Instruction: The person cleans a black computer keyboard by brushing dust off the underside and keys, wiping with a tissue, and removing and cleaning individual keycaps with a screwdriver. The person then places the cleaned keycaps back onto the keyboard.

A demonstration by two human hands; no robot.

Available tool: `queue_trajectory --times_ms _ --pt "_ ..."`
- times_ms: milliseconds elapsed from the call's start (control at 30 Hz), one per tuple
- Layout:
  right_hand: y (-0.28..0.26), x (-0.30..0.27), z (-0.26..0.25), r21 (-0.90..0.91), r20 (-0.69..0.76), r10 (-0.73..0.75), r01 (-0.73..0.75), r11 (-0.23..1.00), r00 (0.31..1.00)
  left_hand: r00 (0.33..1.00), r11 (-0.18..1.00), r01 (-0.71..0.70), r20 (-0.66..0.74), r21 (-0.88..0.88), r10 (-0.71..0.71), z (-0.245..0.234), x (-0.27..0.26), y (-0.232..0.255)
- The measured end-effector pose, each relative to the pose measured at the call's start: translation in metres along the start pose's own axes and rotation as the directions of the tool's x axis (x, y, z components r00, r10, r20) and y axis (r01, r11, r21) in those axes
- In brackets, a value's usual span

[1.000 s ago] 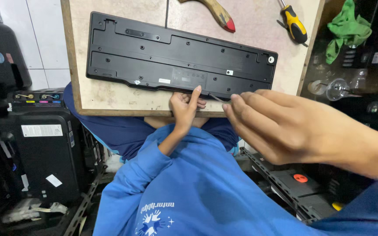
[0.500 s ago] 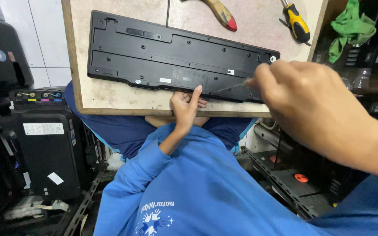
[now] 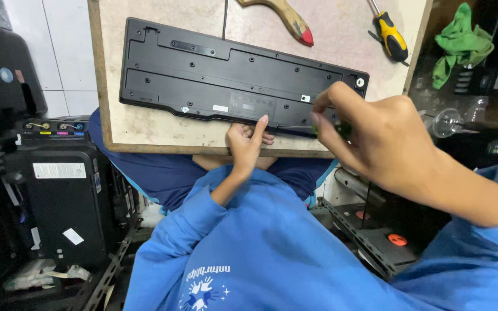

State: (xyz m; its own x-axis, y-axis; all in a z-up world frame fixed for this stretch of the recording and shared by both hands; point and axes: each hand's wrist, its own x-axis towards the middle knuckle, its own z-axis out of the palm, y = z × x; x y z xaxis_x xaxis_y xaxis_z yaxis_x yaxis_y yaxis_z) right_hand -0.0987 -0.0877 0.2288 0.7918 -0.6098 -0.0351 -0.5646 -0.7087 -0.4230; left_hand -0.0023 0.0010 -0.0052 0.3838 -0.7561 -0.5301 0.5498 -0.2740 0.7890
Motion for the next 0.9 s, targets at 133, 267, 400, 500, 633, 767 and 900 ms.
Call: queue_trajectory --times_ms 133,267,400,500,633,767,900 --pt "0.020 0.002 0.031 0.299 -0.062 -0.018 0.036 0.954 0.998 1.000 1.000 -0.006 0.027 -0.019 0.006 -0.004 0.003 -0.009" --pt "0.027 -0.009 0.046 0.446 -0.066 0.079 -0.041 0.894 0.995 0.987 0.998 -0.044 0.153 0.038 0.037 -0.019 0.010 -0.021" --pt "0.044 -0.045 0.046 0.491 -0.277 0.174 -0.016 0.871 0.945 0.977 0.999 0.050 0.210 -0.002 -0.049 -0.030 0.006 -0.013" --pt "0.074 -0.082 0.058 0.499 -0.516 0.260 0.039 0.866 0.816 0.965 0.989 0.045 0.249 0.138 -0.079 -0.036 -0.002 -0.002" --pt "0.092 -0.099 0.065 0.395 -0.562 0.260 -0.022 0.919 0.785 0.929 0.903 -0.070 0.359 0.424 -0.096 -0.045 -0.013 0.019" --pt "0.128 -0.105 0.092 0.435 -0.497 0.319 -0.086 0.896 0.807 0.784 0.592 -0.617 0.470 0.518 0.407 -0.047 -0.009 0.050" --pt "0.164 -0.108 0.131 0.680 -0.512 0.502 -0.028 0.733 0.697 0.599 0.327 -0.739 0.352 0.589 0.719 -0.062 0.017 0.074"
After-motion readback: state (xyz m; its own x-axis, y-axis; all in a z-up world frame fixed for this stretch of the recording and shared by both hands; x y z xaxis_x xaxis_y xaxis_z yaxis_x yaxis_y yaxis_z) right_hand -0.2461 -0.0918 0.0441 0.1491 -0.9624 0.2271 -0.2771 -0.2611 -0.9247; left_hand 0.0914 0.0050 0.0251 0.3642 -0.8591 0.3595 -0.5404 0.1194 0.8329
